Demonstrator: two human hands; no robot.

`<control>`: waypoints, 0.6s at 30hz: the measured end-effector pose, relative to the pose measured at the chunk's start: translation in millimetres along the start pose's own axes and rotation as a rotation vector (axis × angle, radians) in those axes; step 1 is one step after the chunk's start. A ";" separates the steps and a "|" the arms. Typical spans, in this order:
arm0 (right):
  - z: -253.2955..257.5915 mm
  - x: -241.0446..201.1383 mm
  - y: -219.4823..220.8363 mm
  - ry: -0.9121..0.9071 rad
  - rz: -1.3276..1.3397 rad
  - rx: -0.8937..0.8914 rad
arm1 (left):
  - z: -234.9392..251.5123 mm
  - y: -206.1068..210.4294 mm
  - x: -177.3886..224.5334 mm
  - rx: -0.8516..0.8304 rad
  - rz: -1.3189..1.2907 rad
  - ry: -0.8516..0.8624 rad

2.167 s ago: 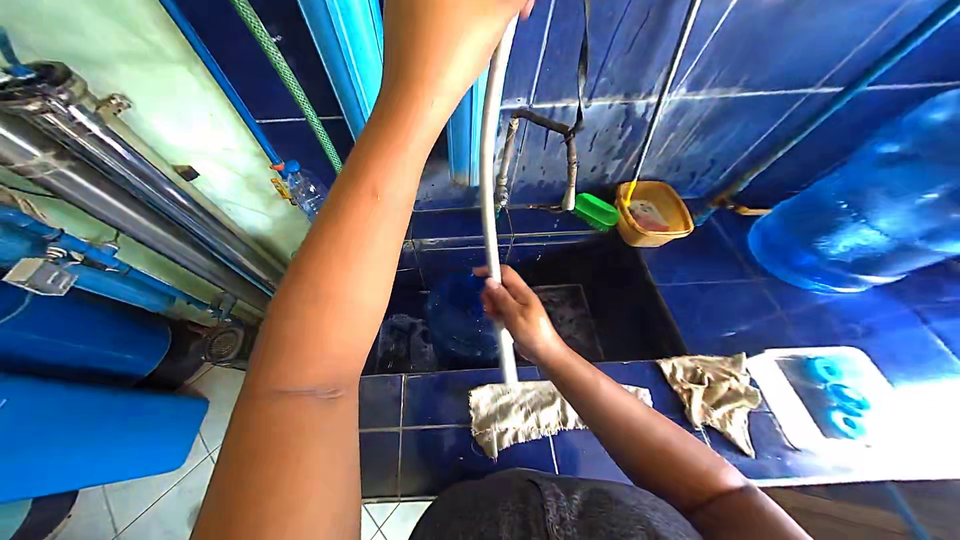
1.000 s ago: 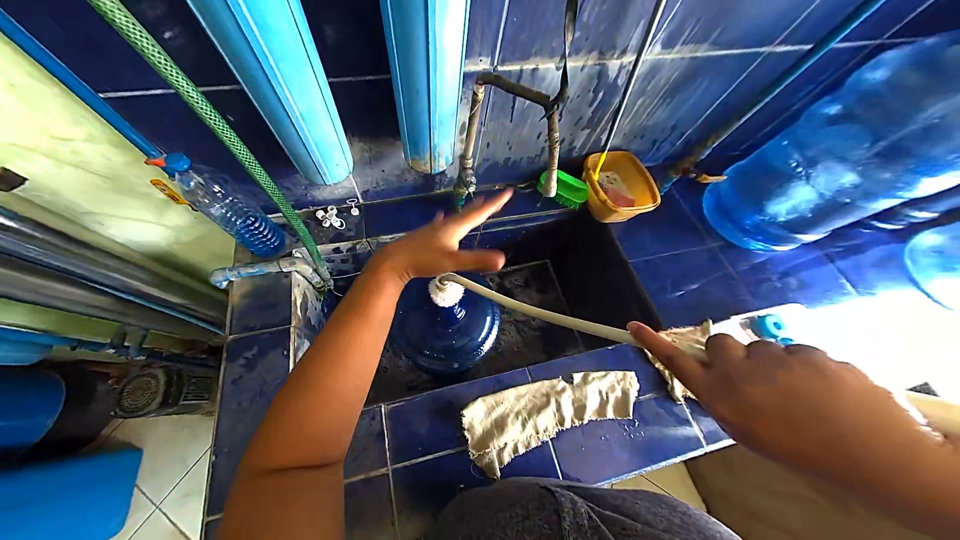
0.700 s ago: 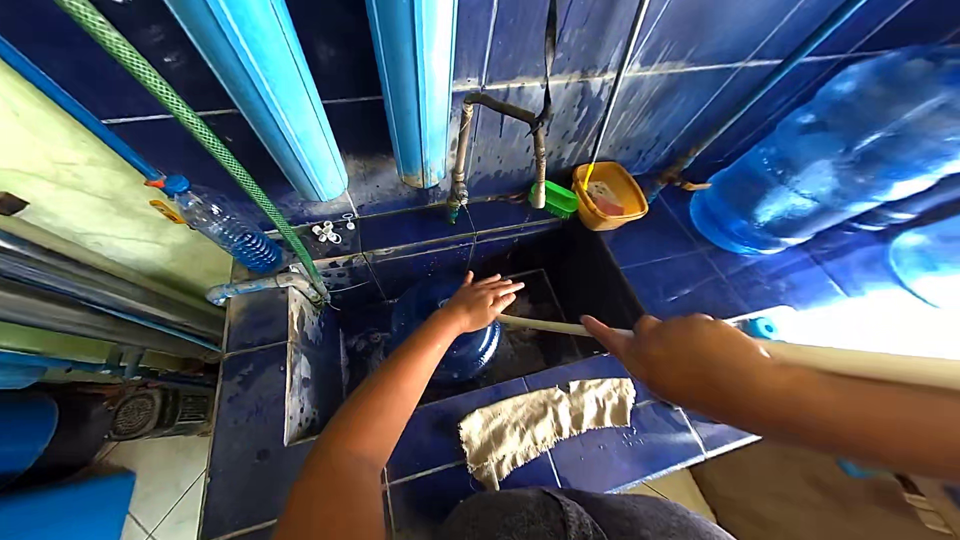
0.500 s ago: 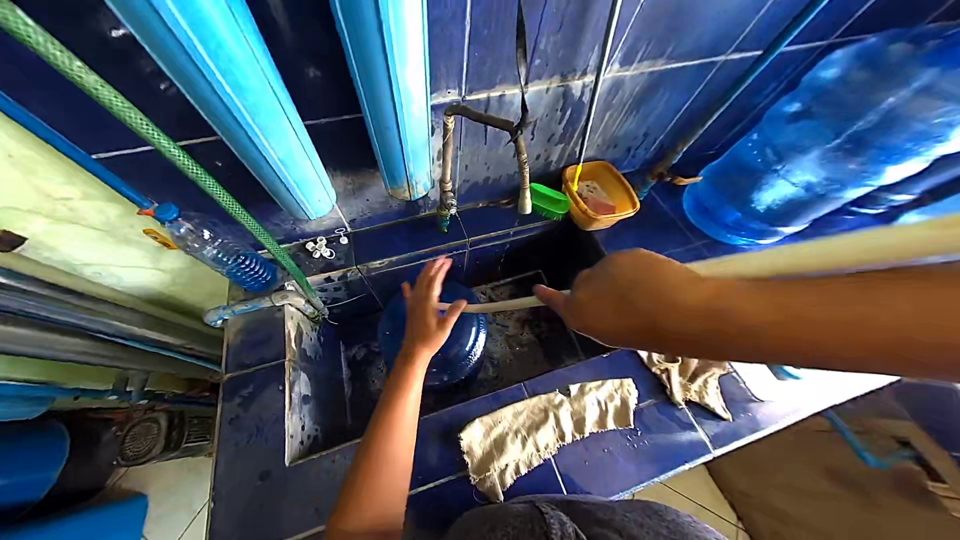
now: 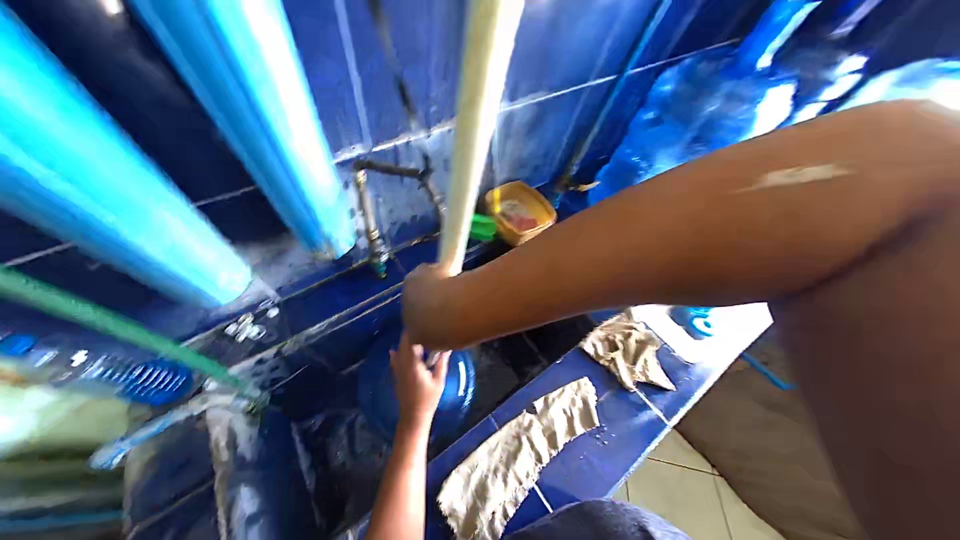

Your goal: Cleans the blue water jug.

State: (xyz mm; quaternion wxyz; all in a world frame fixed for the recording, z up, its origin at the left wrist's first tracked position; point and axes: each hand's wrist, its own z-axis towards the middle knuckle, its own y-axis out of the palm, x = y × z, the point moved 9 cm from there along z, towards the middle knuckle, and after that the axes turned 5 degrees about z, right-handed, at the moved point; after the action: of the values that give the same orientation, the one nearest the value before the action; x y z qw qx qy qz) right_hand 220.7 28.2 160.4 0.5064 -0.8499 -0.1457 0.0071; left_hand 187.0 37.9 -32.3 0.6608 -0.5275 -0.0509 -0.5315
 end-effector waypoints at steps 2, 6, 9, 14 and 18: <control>-3.2 -5.6 -0.7 0.194 0.101 -0.100 | -4.4 4.0 -31.7 0.077 -0.284 -0.127; -1.9 12.8 27.9 0.115 0.139 -0.090 | 3.8 12.8 -54.0 0.078 -0.231 -0.298; -32.6 62.2 71.2 0.263 0.345 -0.178 | 21.2 15.2 -25.0 -0.211 -0.097 -0.250; -139.3 69.1 225.8 0.243 1.327 -0.469 | -0.4 30.1 85.3 -0.818 0.047 0.153; -233.5 -3.0 290.3 0.352 2.025 -0.413 | -35.7 14.2 145.6 -0.741 0.046 0.339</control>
State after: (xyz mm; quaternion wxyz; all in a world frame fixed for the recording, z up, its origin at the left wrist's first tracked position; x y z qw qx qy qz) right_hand 324.9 -302.2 23.2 0.1228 -0.6336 0.7112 0.2788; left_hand 242.8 -85.1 34.4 0.4369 -0.6356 0.2655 -0.5785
